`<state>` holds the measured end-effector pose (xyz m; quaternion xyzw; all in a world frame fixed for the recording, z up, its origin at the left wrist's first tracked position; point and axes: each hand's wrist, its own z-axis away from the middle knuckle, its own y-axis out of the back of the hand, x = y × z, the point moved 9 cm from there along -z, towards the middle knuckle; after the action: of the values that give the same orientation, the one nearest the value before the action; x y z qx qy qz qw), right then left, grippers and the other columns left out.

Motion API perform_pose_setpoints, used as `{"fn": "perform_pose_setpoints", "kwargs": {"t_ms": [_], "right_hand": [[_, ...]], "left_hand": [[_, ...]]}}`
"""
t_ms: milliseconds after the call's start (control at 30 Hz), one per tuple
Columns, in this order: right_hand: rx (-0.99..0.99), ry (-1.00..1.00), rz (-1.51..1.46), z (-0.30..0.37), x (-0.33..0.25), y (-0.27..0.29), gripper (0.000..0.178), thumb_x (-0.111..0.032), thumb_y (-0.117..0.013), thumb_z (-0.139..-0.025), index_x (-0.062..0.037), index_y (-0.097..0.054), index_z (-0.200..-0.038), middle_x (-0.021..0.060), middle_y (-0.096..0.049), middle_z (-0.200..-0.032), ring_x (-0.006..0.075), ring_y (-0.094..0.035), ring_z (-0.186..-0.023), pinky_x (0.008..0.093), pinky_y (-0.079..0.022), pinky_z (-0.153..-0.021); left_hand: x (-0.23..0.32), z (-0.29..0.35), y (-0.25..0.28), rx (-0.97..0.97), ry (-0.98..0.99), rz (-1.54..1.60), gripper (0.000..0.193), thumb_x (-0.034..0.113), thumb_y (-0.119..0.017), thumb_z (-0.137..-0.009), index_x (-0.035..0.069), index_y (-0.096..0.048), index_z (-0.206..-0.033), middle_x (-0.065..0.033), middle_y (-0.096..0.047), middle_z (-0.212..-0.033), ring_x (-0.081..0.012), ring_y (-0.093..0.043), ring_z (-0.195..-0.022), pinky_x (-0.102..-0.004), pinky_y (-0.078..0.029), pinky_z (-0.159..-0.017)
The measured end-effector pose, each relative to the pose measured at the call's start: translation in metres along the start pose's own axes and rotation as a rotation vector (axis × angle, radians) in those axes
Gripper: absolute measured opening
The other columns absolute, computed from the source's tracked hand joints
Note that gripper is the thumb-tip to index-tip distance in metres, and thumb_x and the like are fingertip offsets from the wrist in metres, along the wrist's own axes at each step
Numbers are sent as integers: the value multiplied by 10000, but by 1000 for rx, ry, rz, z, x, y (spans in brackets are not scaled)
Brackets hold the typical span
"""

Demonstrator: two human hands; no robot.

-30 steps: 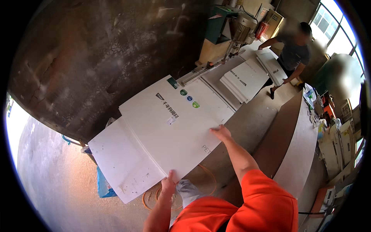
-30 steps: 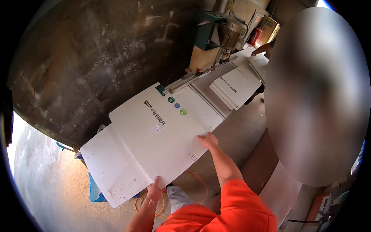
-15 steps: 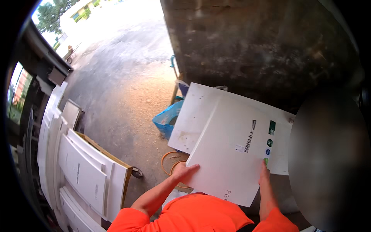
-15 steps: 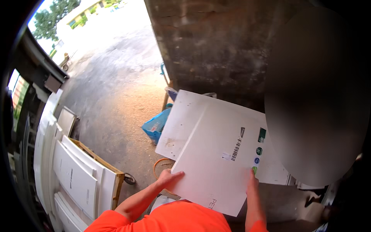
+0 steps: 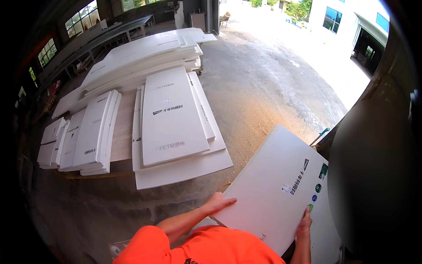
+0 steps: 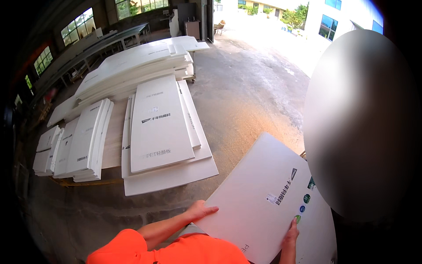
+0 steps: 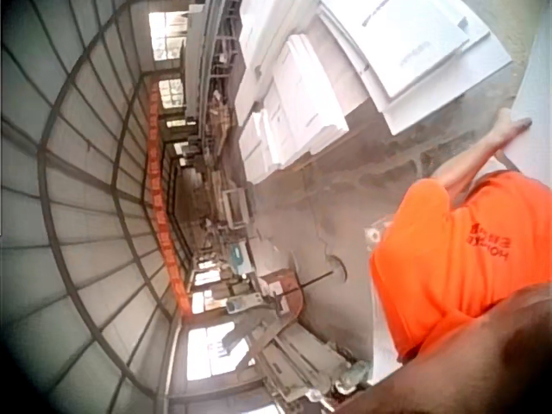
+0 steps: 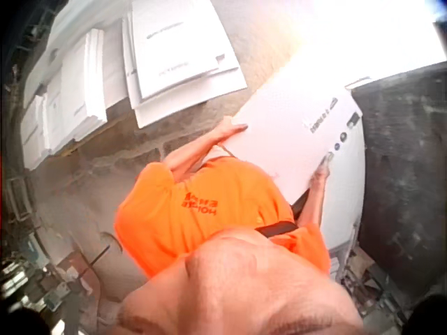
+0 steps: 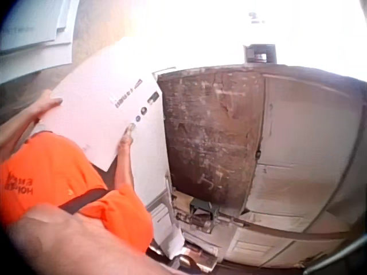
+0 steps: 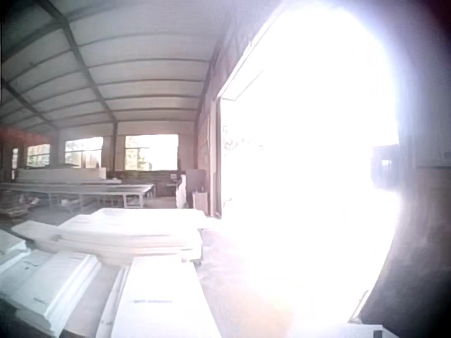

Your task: The person repeatedly picks up large white rectangular panels from a pile on a workbench and stacks them onto a separate pile. The person handles the panels one at a time, lifting and placing them carefully. Another person is visible in the background also handling similar panels.

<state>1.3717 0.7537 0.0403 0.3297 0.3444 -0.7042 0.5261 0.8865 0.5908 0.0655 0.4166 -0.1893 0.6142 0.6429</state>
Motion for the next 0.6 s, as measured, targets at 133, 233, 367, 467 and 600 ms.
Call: {"fn": "perform_pose_setpoints", "kwargs": {"t_ms": [133,233,367,467,600], "right_hand": [[-32,12,319,-7,-17,-130,679,-547,-637,-953,10,-577,-1337,137,-665,-1233,256,-655,-1068,414,-533,-939],[-145,29,404,-9,-10,-251,688,-567,-665,-926,20,-608,-1279,131,-689,-1148,238,-673,-959,398,-552,-859],[-258,55,613,-7,15,-383,683,-584,-703,-886,31,-666,-1181,108,-696,-1033,209,-661,-831,371,-536,-701],[-299,46,712,-2,38,-465,706,-576,-762,-843,66,-700,-1132,100,-691,-989,170,-608,-815,331,-489,-717],[-488,-2,852,17,57,-568,697,-562,-766,-845,68,-700,-1135,99,-685,-923,165,-595,-758,338,-477,-658]], "left_hand": [[-64,27,89,242,-50,183,827,737,-761,-724,-48,-727,-984,-218,-740,-939,-310,-740,-875,-393,-565,-767],[-113,46,156,385,-28,367,876,736,-797,-696,-85,-703,-988,-225,-736,-932,-299,-736,-867,-393,-565,-768],[-171,93,213,561,101,524,893,670,-858,-677,-128,-675,-1033,-228,-729,-982,-290,-722,-919,-389,-566,-777],[-193,113,245,693,139,589,873,630,-887,-669,-126,-676,-1052,-222,-726,-1019,-279,-713,-937,-391,-567,-782],[-192,115,295,831,-110,793,784,548,-893,-719,-115,-679,-1078,-197,-730,-1027,-254,-702,-921,-376,-564,-793]]}}
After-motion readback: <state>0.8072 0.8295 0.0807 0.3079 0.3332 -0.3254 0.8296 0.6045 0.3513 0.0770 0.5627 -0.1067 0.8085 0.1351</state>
